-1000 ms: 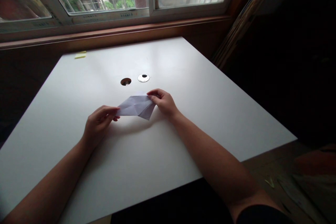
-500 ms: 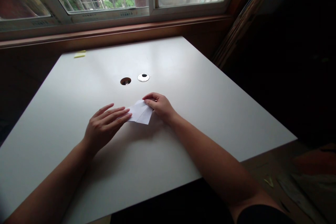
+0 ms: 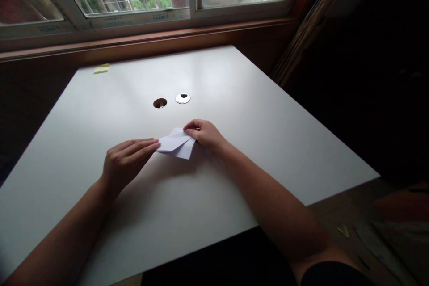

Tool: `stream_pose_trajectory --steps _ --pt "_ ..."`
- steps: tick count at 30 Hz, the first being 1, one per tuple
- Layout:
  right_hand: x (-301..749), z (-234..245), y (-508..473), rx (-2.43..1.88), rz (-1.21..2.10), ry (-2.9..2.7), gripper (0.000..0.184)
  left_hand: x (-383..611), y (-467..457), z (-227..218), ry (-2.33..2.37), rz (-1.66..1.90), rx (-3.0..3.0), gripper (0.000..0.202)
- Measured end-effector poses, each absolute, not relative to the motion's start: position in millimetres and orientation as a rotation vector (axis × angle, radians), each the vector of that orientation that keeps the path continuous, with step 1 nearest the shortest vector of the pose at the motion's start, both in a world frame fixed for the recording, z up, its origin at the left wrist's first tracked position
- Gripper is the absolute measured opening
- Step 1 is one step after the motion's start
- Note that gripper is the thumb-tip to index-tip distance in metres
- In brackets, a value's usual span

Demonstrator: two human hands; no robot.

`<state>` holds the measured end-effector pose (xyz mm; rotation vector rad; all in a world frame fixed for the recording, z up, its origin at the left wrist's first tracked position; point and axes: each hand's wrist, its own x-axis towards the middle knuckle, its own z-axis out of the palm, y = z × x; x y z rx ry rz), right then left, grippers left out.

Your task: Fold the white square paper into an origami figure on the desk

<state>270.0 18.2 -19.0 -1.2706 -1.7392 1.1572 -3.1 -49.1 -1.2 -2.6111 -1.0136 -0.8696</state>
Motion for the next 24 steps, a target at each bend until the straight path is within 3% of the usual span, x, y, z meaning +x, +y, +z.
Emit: stream_pose_trajectory --steps 4,11,15,24 --pt "269 -16 13 -1.282 0.956 -1.839 0.014 -1 -50 0 -1.025 -0.864 -2.612 0.031" --pt "268 -8 3 -0.892 0.327 -2.081 0.014 -2 -50 -1 -1.096 -0.892 -2.558 0.03" --pt "267 -8 2 -0.673 0.2 -2.285 0.02 -4 -51 -4 -1.139 -0.923 -2.549 0.031" --pt "260 1 -5 -0.636 0.097 -2.367 0.017 10 -52 2 -1.038 -0.857 -2.588 0.031"
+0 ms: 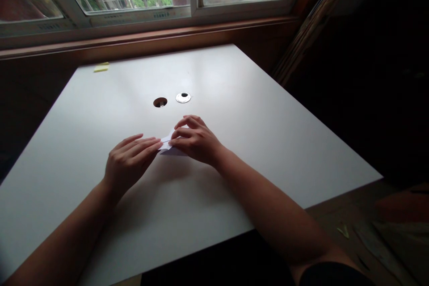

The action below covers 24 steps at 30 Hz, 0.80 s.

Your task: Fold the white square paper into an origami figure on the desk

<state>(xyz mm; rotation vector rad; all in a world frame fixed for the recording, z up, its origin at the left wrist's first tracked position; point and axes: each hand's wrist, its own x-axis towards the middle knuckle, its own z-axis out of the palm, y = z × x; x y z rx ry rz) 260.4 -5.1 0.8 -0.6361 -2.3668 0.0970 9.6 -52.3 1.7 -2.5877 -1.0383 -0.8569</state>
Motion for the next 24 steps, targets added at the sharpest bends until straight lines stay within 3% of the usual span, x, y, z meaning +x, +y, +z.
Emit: stream_pose_trajectory --steps 6,24 --pt "258 3 -6 -0.583 0.032 -2.437 0.021 20 -56 6 -0.995 -0.841 -2.593 0.031" --pt "268 1 3 -0.614 0.255 -2.307 0.013 -13 -49 3 -1.017 -0.873 -2.577 0.029"
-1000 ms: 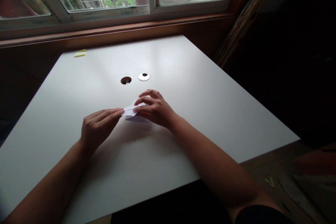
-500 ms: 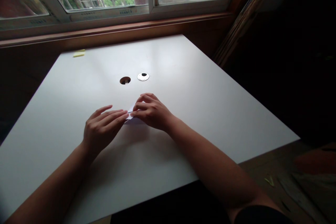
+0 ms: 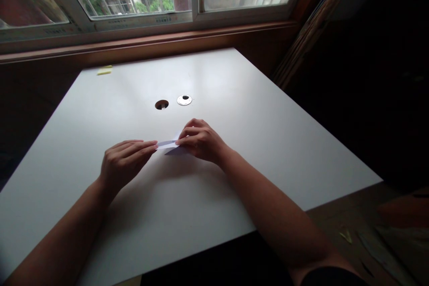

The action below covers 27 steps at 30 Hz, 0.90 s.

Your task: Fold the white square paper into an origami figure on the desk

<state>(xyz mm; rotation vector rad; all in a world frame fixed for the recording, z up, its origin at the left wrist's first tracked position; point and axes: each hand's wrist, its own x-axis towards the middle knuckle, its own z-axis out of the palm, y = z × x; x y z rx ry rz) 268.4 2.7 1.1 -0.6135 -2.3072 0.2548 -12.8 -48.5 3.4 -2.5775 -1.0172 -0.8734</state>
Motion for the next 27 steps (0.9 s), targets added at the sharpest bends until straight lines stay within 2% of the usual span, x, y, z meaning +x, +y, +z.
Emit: stream_pose_trajectory --steps 8,23,27 --pt "272.0 1.5 4.5 -0.61 0.437 -2.199 0.015 -23.2 -47.6 4.4 -1.007 -0.982 -2.609 0.03" --pt "272.9 1.1 6.9 -0.633 0.579 -2.122 0.013 -19.6 -52.6 1.1 -1.197 -1.474 -2.627 0.016" --pt "272.2 0.8 6.2 -0.604 0.588 -2.142 0.013 -16.9 -51.1 -3.7 -1.202 -1.495 -2.609 0.026"
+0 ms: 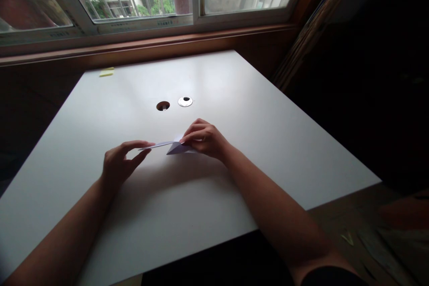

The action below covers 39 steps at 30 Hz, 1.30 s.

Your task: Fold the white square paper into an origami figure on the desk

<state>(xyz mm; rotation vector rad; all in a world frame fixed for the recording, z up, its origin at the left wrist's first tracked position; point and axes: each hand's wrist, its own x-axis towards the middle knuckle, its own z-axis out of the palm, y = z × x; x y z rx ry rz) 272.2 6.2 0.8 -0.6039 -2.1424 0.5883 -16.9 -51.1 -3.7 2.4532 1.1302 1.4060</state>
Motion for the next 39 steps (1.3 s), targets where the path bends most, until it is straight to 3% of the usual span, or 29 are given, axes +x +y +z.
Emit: stream_pose_trajectory --steps 3,7,11,16,24,32,39 --pt "271 -1 6 -0.587 0.6 -2.173 0.013 -14 -51 -5 1.108 1.356 2.471 0.034" --pt "269 -3 6 -0.563 0.581 -2.198 0.013 -12 -52 -2 1.043 1.265 2.452 0.021" --pt "269 -5 7 -0.604 0.508 -2.244 0.025 -11 -53 0 1.039 1.318 2.401 0.022" --pt "271 -9 11 -0.604 0.394 -2.314 0.02 -13 -51 -3 1.006 1.272 2.414 0.022" --pt "273 -14 12 -0.647 0.396 -2.443 0.027 -18 -45 -6 0.925 0.828 2.721 0.029" --pt "272 -7 6 -0.621 0.488 -2.503 0.034 -4 -52 1 1.007 0.456 2.909 0.055" --pt "263 -18 12 -0.739 0.343 -2.452 0.03 6 -51 -14 1.075 0.36 3.009 0.044"
